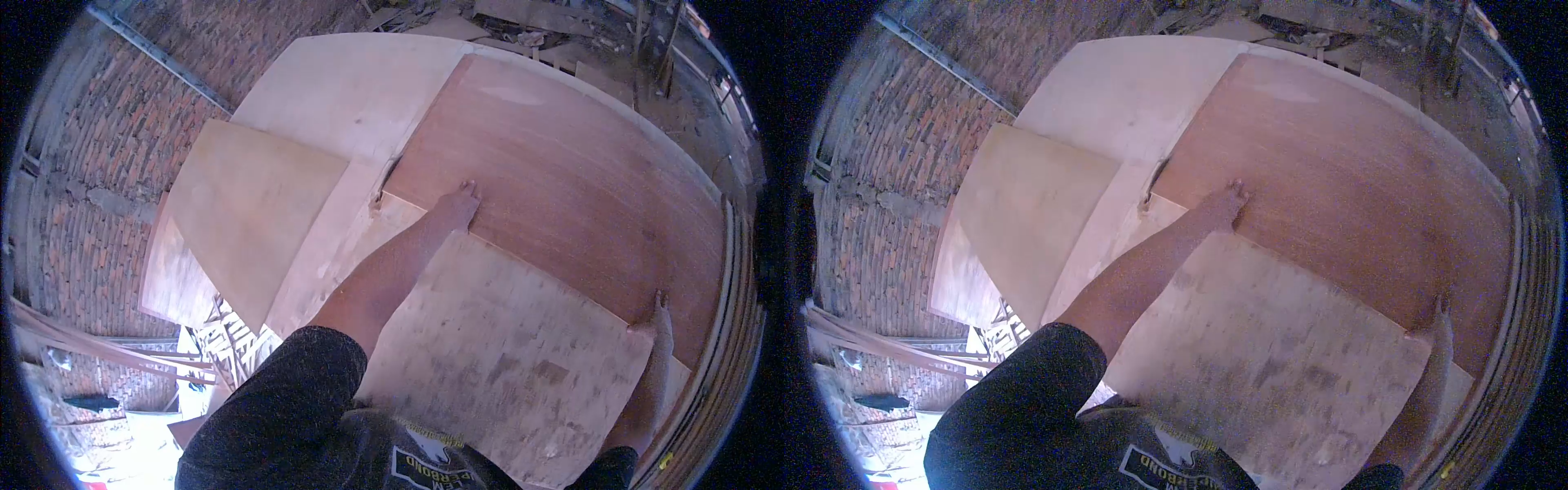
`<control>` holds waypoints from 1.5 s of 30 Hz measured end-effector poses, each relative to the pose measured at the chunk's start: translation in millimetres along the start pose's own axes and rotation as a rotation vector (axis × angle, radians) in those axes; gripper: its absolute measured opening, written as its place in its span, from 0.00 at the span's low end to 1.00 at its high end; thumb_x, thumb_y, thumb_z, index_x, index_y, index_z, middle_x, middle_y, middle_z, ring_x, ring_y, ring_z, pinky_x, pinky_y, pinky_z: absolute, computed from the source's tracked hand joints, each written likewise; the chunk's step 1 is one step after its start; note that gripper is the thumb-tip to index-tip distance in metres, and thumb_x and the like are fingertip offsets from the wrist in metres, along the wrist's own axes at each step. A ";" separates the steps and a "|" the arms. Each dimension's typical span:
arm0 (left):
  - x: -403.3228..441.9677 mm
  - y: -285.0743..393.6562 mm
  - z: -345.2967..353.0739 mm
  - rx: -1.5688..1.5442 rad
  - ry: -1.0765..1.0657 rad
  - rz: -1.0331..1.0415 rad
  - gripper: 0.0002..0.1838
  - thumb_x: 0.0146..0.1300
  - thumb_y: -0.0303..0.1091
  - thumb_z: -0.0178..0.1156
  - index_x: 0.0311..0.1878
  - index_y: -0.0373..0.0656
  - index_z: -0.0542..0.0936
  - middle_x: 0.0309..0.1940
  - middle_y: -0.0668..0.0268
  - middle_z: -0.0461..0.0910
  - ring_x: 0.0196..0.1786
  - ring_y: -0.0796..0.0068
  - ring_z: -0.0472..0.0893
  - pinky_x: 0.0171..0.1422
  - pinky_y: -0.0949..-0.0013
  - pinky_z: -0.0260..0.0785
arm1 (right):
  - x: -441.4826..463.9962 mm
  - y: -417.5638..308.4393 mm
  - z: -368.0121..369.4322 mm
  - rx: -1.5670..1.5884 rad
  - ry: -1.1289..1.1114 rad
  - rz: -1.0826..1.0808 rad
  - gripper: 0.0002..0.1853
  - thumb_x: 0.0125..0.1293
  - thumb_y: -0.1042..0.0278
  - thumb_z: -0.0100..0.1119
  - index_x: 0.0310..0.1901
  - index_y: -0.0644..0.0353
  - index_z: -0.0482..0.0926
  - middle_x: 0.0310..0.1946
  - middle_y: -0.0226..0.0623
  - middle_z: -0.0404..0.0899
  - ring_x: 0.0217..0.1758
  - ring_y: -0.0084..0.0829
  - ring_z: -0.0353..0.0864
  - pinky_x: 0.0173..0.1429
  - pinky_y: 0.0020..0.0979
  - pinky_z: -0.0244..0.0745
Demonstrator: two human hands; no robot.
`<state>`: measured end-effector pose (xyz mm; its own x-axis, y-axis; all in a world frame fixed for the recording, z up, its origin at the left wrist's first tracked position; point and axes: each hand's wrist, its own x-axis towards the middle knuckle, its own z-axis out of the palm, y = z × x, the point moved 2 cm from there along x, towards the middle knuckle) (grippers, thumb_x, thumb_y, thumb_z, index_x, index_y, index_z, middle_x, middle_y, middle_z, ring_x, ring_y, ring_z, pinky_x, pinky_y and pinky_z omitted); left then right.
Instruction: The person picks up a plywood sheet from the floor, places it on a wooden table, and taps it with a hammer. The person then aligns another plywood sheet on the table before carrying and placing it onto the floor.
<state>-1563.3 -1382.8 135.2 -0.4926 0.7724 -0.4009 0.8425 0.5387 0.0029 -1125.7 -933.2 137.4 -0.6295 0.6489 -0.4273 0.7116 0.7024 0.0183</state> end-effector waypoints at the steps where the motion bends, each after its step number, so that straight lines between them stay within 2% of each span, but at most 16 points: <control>1: 8.1 -2.5 2.9 -0.022 0.006 0.005 0.53 0.47 0.38 0.76 0.75 0.37 0.57 0.77 0.44 0.46 0.79 0.50 0.52 0.76 0.55 0.59 | 5.0 0.1 -2.6 0.006 0.002 -0.002 0.79 0.21 0.53 0.87 0.76 0.68 0.42 0.77 0.61 0.40 0.81 0.50 0.41 0.82 0.40 0.45; 15: 113.5 -27.9 -16.1 0.046 0.062 -0.003 0.57 0.32 0.41 0.83 0.68 0.34 0.64 0.74 0.41 0.54 0.73 0.47 0.62 0.71 0.56 0.67 | 96.6 9.0 -33.2 0.055 0.053 0.019 0.68 0.29 0.56 0.84 0.72 0.65 0.51 0.72 0.57 0.50 0.76 0.47 0.50 0.78 0.40 0.52; 18: 124.4 -34.2 -23.1 0.176 0.255 0.099 0.42 0.43 0.39 0.77 0.62 0.34 0.71 0.67 0.43 0.66 0.68 0.52 0.70 0.64 0.54 0.72 | 113.4 18.0 -32.5 0.069 0.075 0.001 0.60 0.33 0.56 0.82 0.70 0.64 0.57 0.68 0.56 0.57 0.72 0.46 0.56 0.75 0.40 0.56; 20: 145.4 -43.9 -27.0 -0.071 0.121 -0.021 0.32 0.52 0.39 0.71 0.59 0.35 0.75 0.61 0.43 0.72 0.67 0.51 0.71 0.68 0.54 0.67 | 129.8 28.2 -30.3 0.086 0.096 -0.036 0.55 0.36 0.56 0.80 0.68 0.63 0.60 0.66 0.54 0.61 0.70 0.46 0.61 0.73 0.41 0.59; 23: 187.3 -1.7 -18.2 -0.053 0.411 0.490 0.14 0.59 0.33 0.60 0.48 0.40 0.82 0.42 0.50 0.83 0.49 0.51 0.81 0.60 0.51 0.69 | 118.1 34.6 -26.5 0.105 0.130 -0.009 0.48 0.41 0.57 0.78 0.65 0.62 0.66 0.62 0.53 0.68 0.66 0.46 0.67 0.70 0.41 0.64; 24: 171.8 5.2 -25.2 -0.126 0.297 0.398 0.19 0.58 0.34 0.61 0.53 0.42 0.80 0.38 0.55 0.83 0.49 0.52 0.81 0.63 0.50 0.67 | 118.8 25.2 -31.6 0.105 0.148 0.006 0.46 0.42 0.57 0.77 0.64 0.62 0.68 0.61 0.52 0.71 0.65 0.46 0.70 0.69 0.42 0.66; 25: 160.5 22.8 -37.0 -0.401 0.100 0.212 0.30 0.55 0.36 0.65 0.63 0.43 0.74 0.51 0.52 0.80 0.60 0.51 0.76 0.71 0.52 0.62 | 115.9 16.6 -35.8 0.115 0.165 0.033 0.43 0.43 0.57 0.76 0.63 0.62 0.70 0.60 0.51 0.73 0.63 0.46 0.72 0.68 0.42 0.67; 26: 132.6 19.7 -35.8 -0.337 0.397 0.407 0.40 0.52 0.38 0.70 0.70 0.44 0.67 0.67 0.49 0.68 0.72 0.49 0.64 0.77 0.54 0.57 | 119.6 10.4 -34.5 0.147 0.223 0.044 0.41 0.45 0.57 0.76 0.63 0.61 0.72 0.58 0.51 0.75 0.62 0.46 0.74 0.67 0.42 0.69; 27: 132.9 10.3 -23.2 -0.341 0.310 0.353 0.48 0.49 0.43 0.73 0.74 0.45 0.62 0.76 0.49 0.54 0.78 0.49 0.53 0.80 0.56 0.49 | 115.7 -1.0 -36.5 0.193 0.300 0.056 0.39 0.46 0.57 0.75 0.62 0.61 0.74 0.57 0.50 0.77 0.61 0.46 0.76 0.65 0.42 0.70; 30: 83.4 34.2 -36.0 -0.302 0.388 0.237 0.54 0.46 0.50 0.76 0.75 0.46 0.60 0.77 0.50 0.52 0.79 0.51 0.51 0.81 0.54 0.46 | 53.7 -64.9 -51.0 0.672 0.929 0.263 0.33 0.49 0.58 0.72 0.59 0.61 0.77 0.54 0.49 0.81 0.59 0.45 0.79 0.64 0.41 0.73; 33: 81.2 35.2 -25.6 -0.106 0.394 0.193 0.54 0.46 0.54 0.74 0.75 0.46 0.60 0.77 0.51 0.51 0.80 0.52 0.50 0.81 0.52 0.44 | 66.3 -45.7 5.8 1.173 1.039 0.738 0.29 0.50 0.64 0.70 0.54 0.67 0.78 0.47 0.47 0.84 0.51 0.41 0.82 0.57 0.40 0.74; 35: 82.5 32.5 -26.4 -0.124 0.407 0.213 0.52 0.49 0.57 0.72 0.75 0.47 0.62 0.77 0.51 0.53 0.80 0.52 0.50 0.80 0.50 0.43 | 60.6 -48.1 -0.8 1.557 1.147 0.789 0.23 0.52 0.65 0.68 0.49 0.68 0.80 0.43 0.42 0.84 0.48 0.37 0.82 0.54 0.39 0.74; 38: 63.5 9.4 -27.3 -0.037 0.403 0.312 0.46 0.52 0.60 0.68 0.71 0.46 0.68 0.74 0.52 0.61 0.78 0.52 0.55 0.79 0.49 0.47 | 104.7 -33.8 21.1 1.614 0.823 0.698 0.14 0.56 0.66 0.65 0.41 0.67 0.84 0.40 0.36 0.84 0.44 0.31 0.79 0.52 0.37 0.74; 40: 44.9 19.8 -40.7 0.051 0.301 0.328 0.38 0.55 0.59 0.65 0.64 0.45 0.75 0.69 0.54 0.69 0.74 0.51 0.63 0.76 0.48 0.52 | 106.6 -31.4 43.4 1.703 0.932 0.219 0.12 0.61 0.66 0.62 0.42 0.63 0.85 0.41 0.37 0.84 0.45 0.30 0.79 0.51 0.34 0.74; 43: 53.6 21.8 -1.1 0.082 0.390 0.371 0.30 0.60 0.55 0.60 0.64 0.52 0.75 0.68 0.59 0.70 0.72 0.55 0.66 0.73 0.47 0.57 | 92.8 9.4 52.3 1.284 0.833 0.200 0.17 0.59 0.70 0.64 0.51 0.64 0.81 0.45 0.39 0.84 0.49 0.34 0.80 0.56 0.36 0.75; 45: 40.1 42.9 -4.6 0.195 0.533 0.335 0.29 0.61 0.55 0.59 0.64 0.56 0.74 0.68 0.59 0.69 0.69 0.55 0.69 0.73 0.44 0.57 | 75.6 22.1 55.2 1.407 0.840 0.121 0.19 0.58 0.67 0.64 0.51 0.64 0.79 0.44 0.41 0.83 0.46 0.38 0.81 0.50 0.39 0.77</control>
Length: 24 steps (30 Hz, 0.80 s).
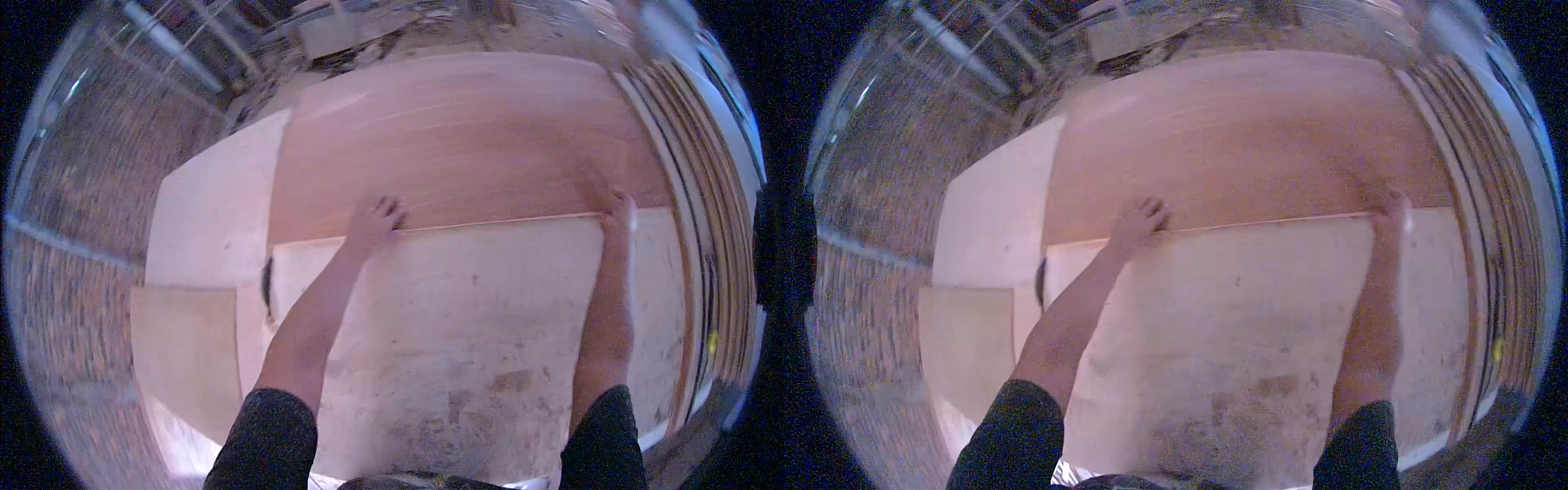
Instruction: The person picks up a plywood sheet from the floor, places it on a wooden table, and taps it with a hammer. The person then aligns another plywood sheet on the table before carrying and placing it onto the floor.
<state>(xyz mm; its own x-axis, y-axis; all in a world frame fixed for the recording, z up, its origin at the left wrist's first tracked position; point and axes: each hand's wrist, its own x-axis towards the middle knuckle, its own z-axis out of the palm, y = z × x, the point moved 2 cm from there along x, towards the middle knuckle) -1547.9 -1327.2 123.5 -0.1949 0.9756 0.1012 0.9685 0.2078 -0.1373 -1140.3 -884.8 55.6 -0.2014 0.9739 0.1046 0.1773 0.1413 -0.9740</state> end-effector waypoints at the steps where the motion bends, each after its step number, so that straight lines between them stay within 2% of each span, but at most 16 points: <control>1: 1.0 10.4 0.4 0.002 0.050 0.006 0.29 0.61 0.55 0.58 0.64 0.56 0.74 0.68 0.58 0.69 0.68 0.53 0.71 0.73 0.43 0.56 | -10.3 -24.4 -17.7 0.404 0.054 0.253 0.21 0.59 0.64 0.64 0.53 0.63 0.76 0.45 0.41 0.82 0.43 0.40 0.80 0.45 0.40 0.78; 2: 0.5 16.7 1.8 0.020 0.081 0.027 0.29 0.62 0.55 0.58 0.65 0.57 0.74 0.69 0.57 0.69 0.68 0.52 0.71 0.73 0.42 0.56 | -22.6 -37.7 -23.2 0.797 0.113 0.518 0.23 0.60 0.61 0.63 0.55 0.61 0.74 0.45 0.41 0.81 0.39 0.42 0.80 0.41 0.41 0.79; 4: 2.1 13.9 15.9 0.037 0.137 0.076 0.29 0.63 0.55 0.57 0.66 0.57 0.72 0.69 0.55 0.68 0.67 0.49 0.72 0.73 0.41 0.55 | -5.6 -12.0 -31.4 0.668 0.248 0.702 0.25 0.56 0.54 0.66 0.52 0.57 0.72 0.39 0.39 0.78 0.31 0.35 0.76 0.32 0.36 0.73; 7: 3.6 25.0 4.9 0.050 0.071 0.069 0.27 0.66 0.50 0.54 0.67 0.56 0.72 0.69 0.54 0.68 0.66 0.45 0.72 0.73 0.39 0.55 | 6.8 -7.3 -34.8 0.455 0.241 0.736 0.22 0.66 0.52 0.53 0.52 0.61 0.75 0.40 0.44 0.79 0.39 0.41 0.79 0.32 0.41 0.74; 9: 1.6 26.6 3.5 0.072 0.132 0.063 0.25 0.66 0.45 0.53 0.67 0.56 0.72 0.68 0.54 0.69 0.66 0.46 0.71 0.73 0.38 0.56 | 11.5 -10.5 -31.4 0.559 0.292 0.785 0.22 0.65 0.52 0.54 0.54 0.59 0.74 0.40 0.44 0.79 0.38 0.40 0.77 0.32 0.39 0.74; 12: -2.9 32.8 -4.3 0.080 0.147 0.027 0.24 0.66 0.39 0.53 0.67 0.55 0.72 0.66 0.55 0.70 0.67 0.47 0.70 0.73 0.38 0.56 | -4.8 -27.9 -23.5 0.607 0.248 0.743 0.26 0.53 0.44 0.66 0.46 0.53 0.74 0.32 0.34 0.72 0.31 0.31 0.71 0.29 0.31 0.65; 14: -3.5 31.3 -3.2 0.076 0.179 -0.005 0.25 0.65 0.37 0.53 0.67 0.55 0.72 0.65 0.55 0.71 0.67 0.49 0.70 0.72 0.37 0.56 | -4.3 -16.3 -26.0 0.583 0.181 0.713 0.27 0.47 0.43 0.73 0.39 0.52 0.73 0.28 0.30 0.68 0.29 0.26 0.68 0.30 0.28 0.64; 16: -0.4 23.4 2.6 0.070 0.271 -0.042 0.26 0.63 0.36 0.53 0.67 0.55 0.72 0.65 0.56 0.71 0.67 0.51 0.69 0.71 0.37 0.57 | 29.4 22.7 -37.4 0.560 0.105 0.653 0.23 0.50 0.48 0.74 0.36 0.53 0.74 0.28 0.31 0.68 0.32 0.26 0.69 0.33 0.31 0.70; 19: 3.4 30.1 -41.9 0.170 0.330 -0.249 0.28 0.62 0.46 0.62 0.64 0.49 0.74 0.63 0.57 0.73 0.61 0.56 0.73 0.67 0.49 0.65 | 52.8 26.9 -33.5 0.561 0.005 0.383 0.15 0.56 0.61 0.71 0.36 0.58 0.77 0.31 0.34 0.71 0.37 0.28 0.72 0.40 0.35 0.78; 22: -25.5 55.8 -68.3 -0.635 0.606 -0.832 0.32 0.58 0.48 0.68 0.60 0.39 0.73 0.58 0.53 0.75 0.62 0.61 0.74 0.56 0.55 0.70 | 36.5 -38.0 -22.2 0.492 -0.015 0.176 0.09 0.61 0.71 0.66 0.40 0.64 0.79 0.37 0.36 0.76 0.42 0.30 0.76 0.45 0.34 0.82; 24: -12.4 68.8 -57.1 -1.271 0.451 -0.965 0.35 0.57 0.55 0.70 0.58 0.38 0.74 0.54 0.54 0.76 0.59 0.64 0.75 0.54 0.59 0.71 | 30.8 -76.6 -22.6 0.427 -0.065 0.149 0.09 0.63 0.74 0.64 0.44 0.67 0.80 0.40 0.37 0.78 0.45 0.31 0.78 0.45 0.31 0.82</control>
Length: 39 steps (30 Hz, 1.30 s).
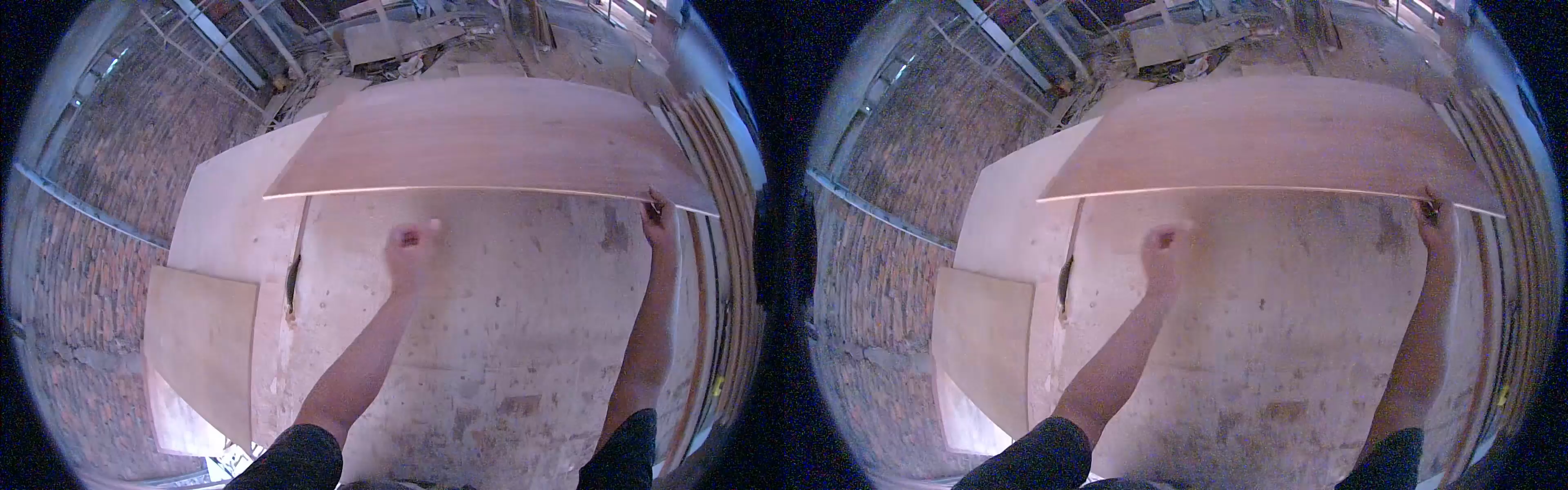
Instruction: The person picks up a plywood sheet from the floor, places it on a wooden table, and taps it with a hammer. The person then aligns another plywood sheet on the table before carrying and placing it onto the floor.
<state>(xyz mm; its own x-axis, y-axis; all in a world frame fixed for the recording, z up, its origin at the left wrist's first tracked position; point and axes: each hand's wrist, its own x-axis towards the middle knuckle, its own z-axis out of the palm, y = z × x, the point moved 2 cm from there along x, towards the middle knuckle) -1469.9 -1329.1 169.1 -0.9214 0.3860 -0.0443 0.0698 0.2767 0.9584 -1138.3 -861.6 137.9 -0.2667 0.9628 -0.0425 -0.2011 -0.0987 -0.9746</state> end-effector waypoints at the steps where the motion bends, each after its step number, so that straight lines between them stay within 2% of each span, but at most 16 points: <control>1: -6.2 -6.2 14.1 -0.230 -0.120 -0.201 0.37 0.56 0.58 0.71 0.56 0.37 0.74 0.52 0.54 0.76 0.57 0.66 0.76 0.53 0.62 0.71 | -1.4 -3.0 1.1 0.063 -0.027 0.041 0.09 0.63 0.74 0.62 0.44 0.67 0.80 0.40 0.37 0.79 0.45 0.30 0.78 0.45 0.29 0.81; 3: -4.0 8.3 39.1 -0.782 -0.290 -0.522 0.30 0.62 0.56 0.67 0.55 0.40 0.75 0.48 0.59 0.79 0.52 0.67 0.79 0.55 0.62 0.73 | -4.0 -0.1 -6.2 0.304 -0.064 0.144 0.09 0.65 0.73 0.60 0.44 0.67 0.81 0.40 0.37 0.80 0.45 0.28 0.79 0.44 0.27 0.81; 4: 2.1 13.9 50.3 -0.923 -0.366 -0.510 0.28 0.63 0.53 0.66 0.55 0.39 0.75 0.48 0.60 0.79 0.52 0.67 0.79 0.56 0.61 0.74 | -7.2 0.0 -11.6 0.489 -0.076 0.196 0.09 0.66 0.72 0.59 0.44 0.67 0.81 0.39 0.37 0.80 0.44 0.27 0.79 0.44 0.26 0.81; 6: 14.8 29.4 65.5 -1.190 -0.543 -0.473 0.25 0.65 0.48 0.66 0.55 0.39 0.75 0.48 0.61 0.79 0.52 0.67 0.79 0.58 0.59 0.75 | -65.3 -18.4 3.8 0.308 0.013 0.101 0.06 0.67 0.71 0.56 0.40 0.62 0.81 0.35 0.33 0.80 0.38 0.25 0.79 0.42 0.25 0.79; 9: -0.1 63.1 66.6 -1.259 -0.391 -0.515 0.22 0.64 0.38 0.67 0.55 0.39 0.73 0.48 0.61 0.79 0.52 0.65 0.80 0.58 0.57 0.76 | -147.0 -35.4 23.9 0.545 0.095 0.257 0.06 0.66 0.70 0.56 0.30 0.53 0.76 0.27 0.25 0.78 0.30 0.23 0.78 0.35 0.27 0.76; 10: -3.8 55.7 65.1 -1.206 -0.387 -0.495 0.21 0.62 0.33 0.67 0.56 0.38 0.72 0.50 0.60 0.77 0.52 0.64 0.80 0.59 0.58 0.76 | -173.0 -33.7 26.0 0.630 0.194 0.306 0.07 0.66 0.71 0.55 0.29 0.52 0.76 0.26 0.26 0.78 0.29 0.22 0.78 0.32 0.28 0.76; 13: -11.0 25.9 48.7 -1.231 -0.341 -0.495 0.18 0.60 0.23 0.63 0.53 0.35 0.73 0.48 0.58 0.77 0.51 0.65 0.80 0.57 0.62 0.78 | -249.1 -56.8 47.0 0.410 0.074 0.375 0.03 0.59 0.74 0.58 0.29 0.55 0.78 0.26 0.30 0.80 0.28 0.26 0.80 0.33 0.27 0.79; 16: -38.2 48.9 22.3 -1.013 -0.401 -0.254 0.13 0.60 0.22 0.61 0.49 0.35 0.75 0.39 0.62 0.79 0.45 0.70 0.81 0.53 0.66 0.79 | -301.1 -84.4 59.3 0.499 0.019 0.384 0.01 0.57 0.74 0.60 0.30 0.56 0.79 0.27 0.31 0.80 0.29 0.29 0.81 0.36 0.29 0.80; 22: -114.1 49.3 -38.2 -0.899 -0.431 -0.403 0.03 0.60 0.27 0.65 0.35 0.42 0.80 0.24 0.72 0.76 0.26 0.80 0.76 0.28 0.75 0.67 | -427.7 -100.3 14.3 0.534 0.303 0.365 0.02 0.57 0.73 0.61 0.29 0.56 0.77 0.28 0.31 0.81 0.32 0.30 0.81 0.39 0.36 0.81; 24: -158.8 65.2 -65.1 -0.886 -0.416 -0.474 0.04 0.60 0.29 0.67 0.31 0.45 0.80 0.21 0.74 0.75 0.23 0.83 0.73 0.24 0.77 0.60 | -474.6 -98.7 -2.2 0.555 0.238 0.256 0.04 0.56 0.71 0.62 0.28 0.53 0.76 0.27 0.30 0.80 0.32 0.29 0.81 0.41 0.33 0.80; 28: -225.9 78.8 -140.3 -0.621 -0.576 -0.390 0.04 0.60 0.29 0.67 0.34 0.45 0.81 0.24 0.73 0.76 0.24 0.82 0.74 0.25 0.76 0.62 | -573.3 -105.6 -54.1 0.545 0.089 0.228 0.03 0.56 0.70 0.62 0.30 0.57 0.78 0.28 0.31 0.80 0.36 0.30 0.81 0.44 0.34 0.78; 29: -237.1 72.3 -153.8 -0.535 -0.652 -0.377 0.04 0.60 0.29 0.67 0.36 0.45 0.81 0.25 0.72 0.77 0.25 0.82 0.74 0.26 0.75 0.64 | -595.6 -115.1 -60.3 0.579 0.030 0.310 0.09 0.57 0.69 0.63 0.38 0.63 0.79 0.35 0.38 0.82 0.39 0.34 0.83 0.47 0.36 0.81; 30: -254.4 70.9 -176.7 -0.553 -0.659 -0.391 0.05 0.60 0.29 0.67 0.37 0.45 0.81 0.26 0.72 0.78 0.26 0.82 0.75 0.27 0.75 0.65 | -619.6 -129.6 -56.4 0.605 -0.037 0.401 0.17 0.58 0.69 0.65 0.47 0.68 0.80 0.42 0.45 0.85 0.42 0.37 0.84 0.50 0.38 0.83; 32: -292.7 85.9 -223.2 -0.692 -0.613 -0.433 0.07 0.60 0.28 0.68 0.40 0.44 0.81 0.30 0.71 0.78 0.28 0.82 0.75 0.30 0.73 0.67 | -676.4 -163.3 -22.6 0.515 0.081 0.314 0.10 0.58 0.70 0.64 0.39 0.66 0.82 0.39 0.44 0.85 0.40 0.37 0.84 0.48 0.38 0.83; 36: -343.3 59.2 -317.6 -1.076 -0.570 -0.345 0.11 0.59 0.27 0.68 0.44 0.42 0.80 0.35 0.71 0.80 0.36 0.80 0.79 0.39 0.70 0.71 | -775.5 -158.8 -15.6 0.489 0.073 0.211 0.12 0.59 0.70 0.63 0.42 0.68 0.80 0.40 0.46 0.84 0.40 0.34 0.83 0.47 0.34 0.81; 39: -371.0 26.5 -413.6 -0.896 -0.573 -0.287 0.11 0.60 0.26 0.67 0.45 0.39 0.80 0.38 0.67 0.81 0.44 0.76 0.81 0.46 0.69 0.74 | -851.7 -153.6 29.1 0.570 0.021 0.202 0.14 0.61 0.74 0.60 0.48 0.71 0.76 0.44 0.46 0.82 0.41 0.33 0.82 0.48 0.33 0.80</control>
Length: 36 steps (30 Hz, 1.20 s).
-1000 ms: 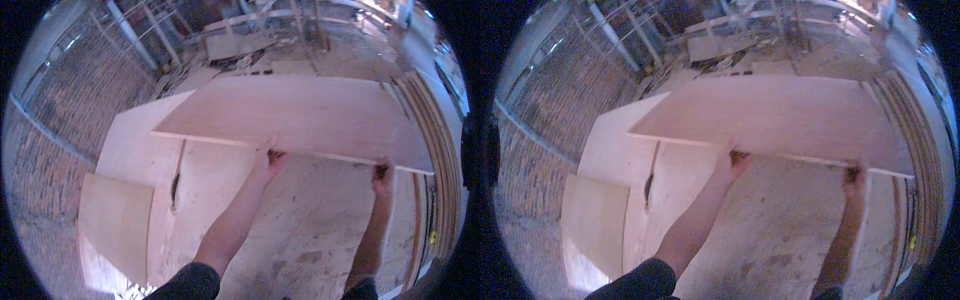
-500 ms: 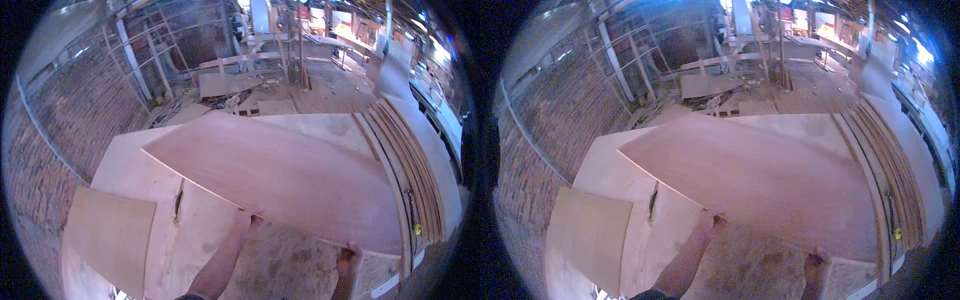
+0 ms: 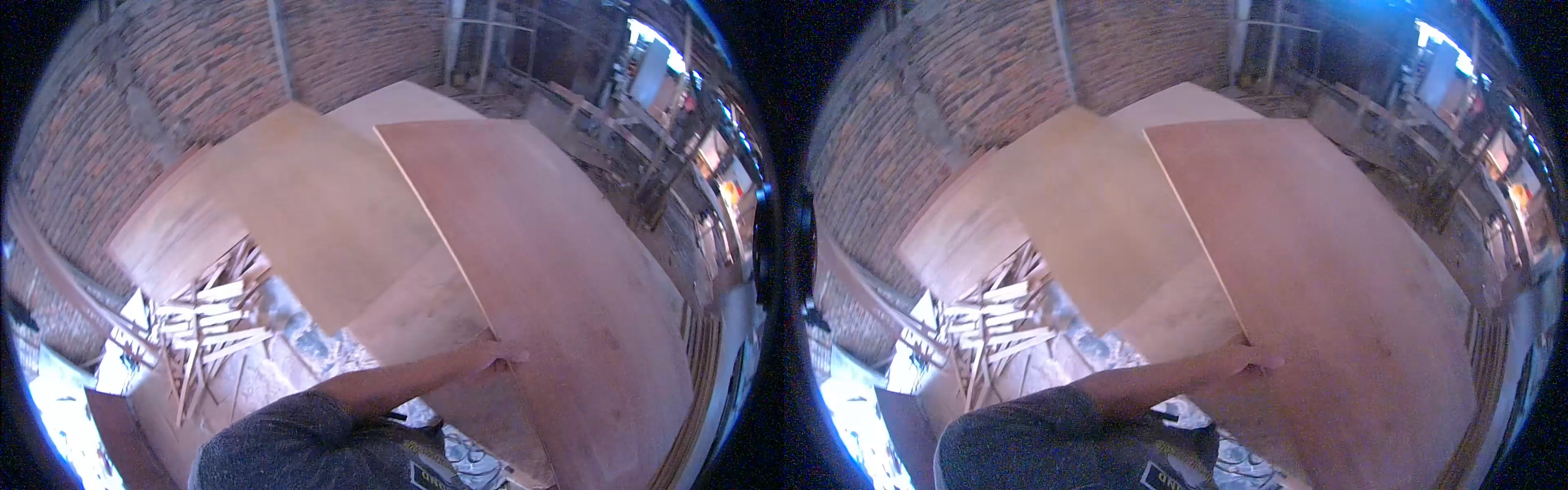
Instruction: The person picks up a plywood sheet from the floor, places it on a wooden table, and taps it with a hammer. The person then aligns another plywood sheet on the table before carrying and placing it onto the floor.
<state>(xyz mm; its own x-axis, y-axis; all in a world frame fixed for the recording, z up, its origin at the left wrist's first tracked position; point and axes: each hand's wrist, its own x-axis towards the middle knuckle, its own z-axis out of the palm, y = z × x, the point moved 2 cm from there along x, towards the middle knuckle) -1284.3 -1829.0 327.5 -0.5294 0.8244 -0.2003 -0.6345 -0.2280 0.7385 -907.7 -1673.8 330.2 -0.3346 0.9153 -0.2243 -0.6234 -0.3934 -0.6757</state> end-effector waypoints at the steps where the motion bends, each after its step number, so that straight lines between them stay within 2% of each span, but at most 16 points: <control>1: -19.5 4.4 -26.6 0.044 -0.002 0.127 0.11 0.61 0.26 0.66 0.46 0.39 0.80 0.40 0.66 0.82 0.45 0.74 0.81 0.48 0.68 0.74 | -22.7 14.5 13.6 0.036 -0.027 0.019 0.15 0.62 0.75 0.59 0.50 0.72 0.75 0.45 0.46 0.81 0.42 0.33 0.81 0.48 0.32 0.79; 2: -36.6 11.6 -51.6 0.095 -0.002 0.255 0.11 0.62 0.27 0.65 0.46 0.38 0.80 0.41 0.65 0.82 0.47 0.73 0.81 0.50 0.68 0.75 | -44.2 27.9 25.1 0.081 -0.056 0.042 0.17 0.62 0.76 0.58 0.52 0.73 0.74 0.47 0.47 0.81 0.42 0.33 0.81 0.49 0.31 0.79; 4: -89.7 25.9 -104.7 0.061 0.031 0.314 0.16 0.62 0.25 0.64 0.52 0.36 0.76 0.46 0.62 0.81 0.51 0.69 0.81 0.55 0.66 0.75 | -91.2 59.5 50.4 0.176 -0.115 0.107 0.19 0.64 0.79 0.57 0.56 0.75 0.71 0.49 0.47 0.80 0.43 0.32 0.80 0.49 0.30 0.78; 6: -136.4 66.5 -128.1 -0.116 0.084 0.178 0.26 0.60 0.21 0.63 0.62 0.33 0.69 0.53 0.59 0.80 0.56 0.66 0.80 0.60 0.63 0.74 | -125.8 85.9 86.5 0.200 -0.142 0.166 0.19 0.65 0.80 0.55 0.57 0.76 0.70 0.50 0.48 0.79 0.45 0.32 0.79 0.52 0.29 0.76; 8: -188.2 107.0 -137.5 -0.263 0.142 0.242 0.17 0.63 0.25 0.62 0.54 0.31 0.75 0.49 0.57 0.81 0.53 0.67 0.81 0.59 0.63 0.73 | -157.4 110.5 122.4 0.155 -0.160 0.202 0.17 0.67 0.79 0.53 0.56 0.76 0.72 0.49 0.50 0.79 0.48 0.33 0.78 0.56 0.30 0.74; 9: -209.2 120.4 -144.1 -0.337 0.165 0.275 0.13 0.64 0.28 0.62 0.49 0.30 0.79 0.47 0.56 0.82 0.52 0.67 0.81 0.58 0.64 0.72 | -142.5 126.4 90.6 -0.237 -0.231 -0.012 0.16 0.67 0.74 0.54 0.53 0.75 0.74 0.46 0.51 0.80 0.48 0.35 0.78 0.57 0.33 0.73; 12: -242.9 126.8 -199.2 -0.292 0.181 0.317 0.14 0.64 0.27 0.62 0.50 0.29 0.78 0.47 0.54 0.82 0.53 0.66 0.80 0.61 0.62 0.72 | -176.7 160.8 138.4 -0.173 -0.136 0.235 0.15 0.69 0.69 0.53 0.50 0.72 0.77 0.42 0.46 0.82 0.46 0.33 0.79 0.53 0.30 0.74; 13: -252.9 125.1 -223.1 -0.313 0.196 0.298 0.16 0.63 0.25 0.61 0.53 0.30 0.77 0.49 0.55 0.82 0.55 0.64 0.80 0.63 0.59 0.71 | -173.8 175.2 141.2 -0.197 -0.231 0.205 0.14 0.68 0.66 0.54 0.44 0.70 0.79 0.40 0.42 0.83 0.39 0.34 0.80 0.45 0.29 0.77; 16: -288.6 137.8 -252.0 -0.364 0.224 0.343 0.20 0.62 0.24 0.61 0.58 0.29 0.75 0.54 0.53 0.80 0.58 0.61 0.79 0.68 0.55 0.68 | -220.0 204.2 227.1 -0.232 -0.245 0.215 0.08 0.56 0.69 0.62 0.37 0.61 0.80 0.34 0.36 0.82 0.38 0.33 0.82 0.43 0.34 0.77; 19: -317.0 148.3 -282.5 -0.327 0.351 0.450 0.24 0.60 0.24 0.61 0.60 0.29 0.72 0.56 0.52 0.79 0.60 0.58 0.78 0.70 0.54 0.65 | -209.3 235.6 223.8 -0.280 -0.436 0.354 0.18 0.56 0.67 0.63 0.48 0.63 0.79 0.42 0.40 0.82 0.40 0.35 0.83 0.44 0.36 0.79; 21: -333.5 152.3 -311.1 -0.339 0.393 0.498 0.28 0.59 0.25 0.62 0.63 0.30 0.69 0.58 0.52 0.77 0.62 0.57 0.76 0.71 0.53 0.64 | -202.5 260.5 223.0 -0.238 -0.427 0.511 0.24 0.55 0.78 0.62 0.56 0.65 0.74 0.49 0.46 0.79 0.48 0.44 0.83 0.49 0.42 0.86; 24: -353.0 177.9 -338.9 -0.331 0.459 0.536 0.33 0.57 0.24 0.63 0.67 0.33 0.66 0.61 0.53 0.75 0.64 0.56 0.75 0.72 0.52 0.63 | -233.9 289.5 290.1 -0.236 -0.488 0.537 0.28 0.55 0.79 0.62 0.60 0.66 0.70 0.51 0.46 0.77 0.48 0.45 0.83 0.50 0.44 0.86; 30: -377.0 235.3 -436.8 -0.344 0.469 0.586 0.36 0.53 0.22 0.64 0.68 0.35 0.65 0.63 0.55 0.72 0.65 0.56 0.73 0.75 0.52 0.60 | -265.7 400.5 326.0 -0.284 -0.491 0.719 0.27 0.59 0.76 0.61 0.61 0.67 0.67 0.52 0.47 0.77 0.52 0.43 0.82 0.57 0.47 0.81; 31: -380.0 249.5 -452.2 -0.345 0.466 0.563 0.37 0.52 0.22 0.64 0.68 0.36 0.65 0.64 0.56 0.72 0.66 0.57 0.72 0.75 0.52 0.59 | -279.6 415.9 348.5 -0.200 -0.530 0.708 0.23 0.60 0.75 0.63 0.58 0.67 0.71 0.49 0.45 0.79 0.53 0.41 0.81 0.56 0.46 0.81; 33: -386.4 277.2 -495.7 -0.309 0.514 0.572 0.36 0.52 0.22 0.64 0.67 0.35 0.66 0.63 0.55 0.72 0.67 0.58 0.71 0.75 0.52 0.60 | -294.3 466.5 354.9 -0.225 -0.489 0.782 0.25 0.60 0.76 0.64 0.59 0.66 0.69 0.53 0.45 0.77 0.54 0.43 0.80 0.58 0.46 0.79; 36: -404.3 313.8 -580.4 -0.300 0.527 0.481 0.30 0.53 0.22 0.62 0.62 0.30 0.70 0.56 0.55 0.78 0.59 0.60 0.78 0.69 0.56 0.71 | -322.6 538.6 356.8 -0.234 -0.479 0.860 0.26 0.61 0.75 0.64 0.61 0.64 0.68 0.56 0.44 0.75 0.57 0.43 0.78 0.60 0.45 0.78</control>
<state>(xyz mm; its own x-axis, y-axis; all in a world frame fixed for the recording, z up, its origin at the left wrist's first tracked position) -1596.3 -2534.5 266.5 -0.9357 0.2613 -0.2371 -0.3529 -0.6913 0.6305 -1387.6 -2211.8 289.1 -0.8855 0.1776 -0.4294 0.1001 -0.8296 -0.5494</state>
